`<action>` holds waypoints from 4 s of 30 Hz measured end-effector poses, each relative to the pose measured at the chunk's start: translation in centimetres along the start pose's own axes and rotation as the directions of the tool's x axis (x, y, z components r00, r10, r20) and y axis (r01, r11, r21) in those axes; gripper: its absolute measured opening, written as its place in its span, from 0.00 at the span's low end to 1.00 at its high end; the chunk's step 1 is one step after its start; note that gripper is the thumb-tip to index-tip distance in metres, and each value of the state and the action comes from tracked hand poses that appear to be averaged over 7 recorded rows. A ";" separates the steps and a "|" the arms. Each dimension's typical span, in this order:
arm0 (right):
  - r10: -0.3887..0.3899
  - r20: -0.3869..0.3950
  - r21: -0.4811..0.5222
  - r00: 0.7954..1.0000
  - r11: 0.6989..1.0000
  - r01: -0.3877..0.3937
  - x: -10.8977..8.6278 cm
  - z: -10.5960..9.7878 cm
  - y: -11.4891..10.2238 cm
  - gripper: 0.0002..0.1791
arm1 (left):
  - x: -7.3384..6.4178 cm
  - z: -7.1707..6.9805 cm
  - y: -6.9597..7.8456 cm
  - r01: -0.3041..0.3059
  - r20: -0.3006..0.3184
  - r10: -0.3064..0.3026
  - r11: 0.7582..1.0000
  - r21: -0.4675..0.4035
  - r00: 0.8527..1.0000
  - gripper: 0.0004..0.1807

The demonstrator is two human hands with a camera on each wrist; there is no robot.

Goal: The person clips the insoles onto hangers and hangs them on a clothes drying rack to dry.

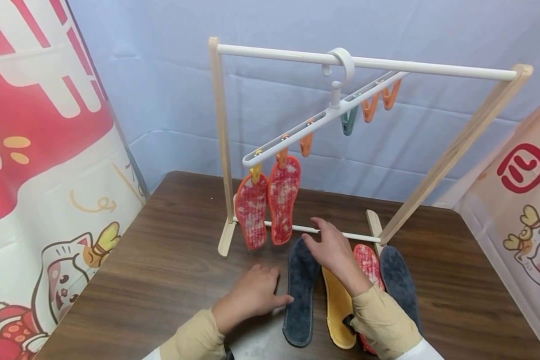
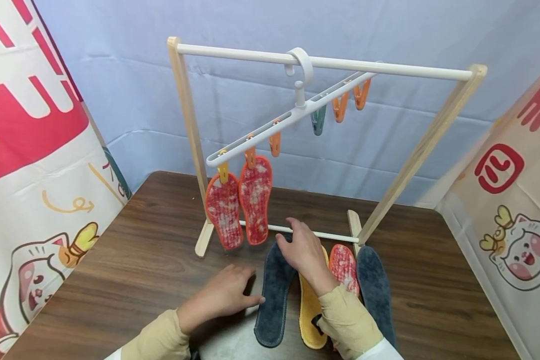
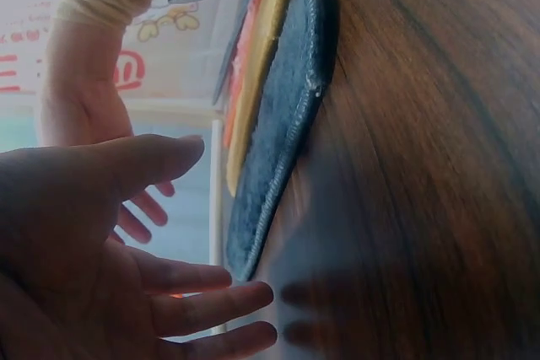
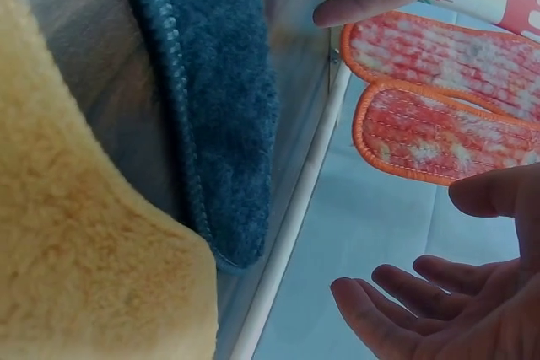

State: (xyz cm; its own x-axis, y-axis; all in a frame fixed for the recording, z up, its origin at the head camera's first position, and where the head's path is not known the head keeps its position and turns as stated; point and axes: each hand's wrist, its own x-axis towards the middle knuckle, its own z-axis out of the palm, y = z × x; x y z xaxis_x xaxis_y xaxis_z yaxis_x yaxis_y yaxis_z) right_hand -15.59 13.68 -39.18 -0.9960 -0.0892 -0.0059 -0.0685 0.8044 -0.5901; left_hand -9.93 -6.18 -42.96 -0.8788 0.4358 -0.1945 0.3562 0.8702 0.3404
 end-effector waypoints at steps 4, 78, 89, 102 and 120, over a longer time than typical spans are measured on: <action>0.007 0.005 -0.008 1.000 1.000 -0.007 -0.2 0.2 0.2 0.32 | -0.1 0.0 0.4 0.000 0.012 -0.001 1.000 0.031 1.000 0.40; 0.091 0.093 -0.222 0.992 0.973 -0.068 2.5 4.0 4.3 0.23 | 1.5 2.7 3.0 -0.013 -0.048 0.029 0.955 0.297 0.998 0.38; 0.155 0.144 -0.094 0.977 0.985 -0.142 2.9 3.5 4.4 0.16 | 1.9 2.7 3.1 -0.010 0.025 0.005 0.978 0.210 1.000 0.35; 0.132 0.113 -0.038 0.985 0.991 -0.129 1.9 2.7 4.2 0.17 | 2.2 2.3 1.7 0.107 0.111 -0.075 0.943 -0.314 0.991 0.25; 0.122 0.070 0.041 0.990 0.991 -0.125 1.6 1.4 3.2 0.22 | 1.9 2.3 1.1 0.124 0.118 -0.064 0.772 -0.623 0.991 0.15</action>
State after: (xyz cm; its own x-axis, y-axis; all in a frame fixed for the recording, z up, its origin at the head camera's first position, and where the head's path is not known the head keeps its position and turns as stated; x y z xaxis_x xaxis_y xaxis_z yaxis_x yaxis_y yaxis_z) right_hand -17.29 15.27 -42.25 -0.9904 -0.0315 -0.1343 0.0588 0.7844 -0.6175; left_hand -10.42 -3.89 -45.11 -0.8562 0.4031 -0.3232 -0.0323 0.5826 0.8121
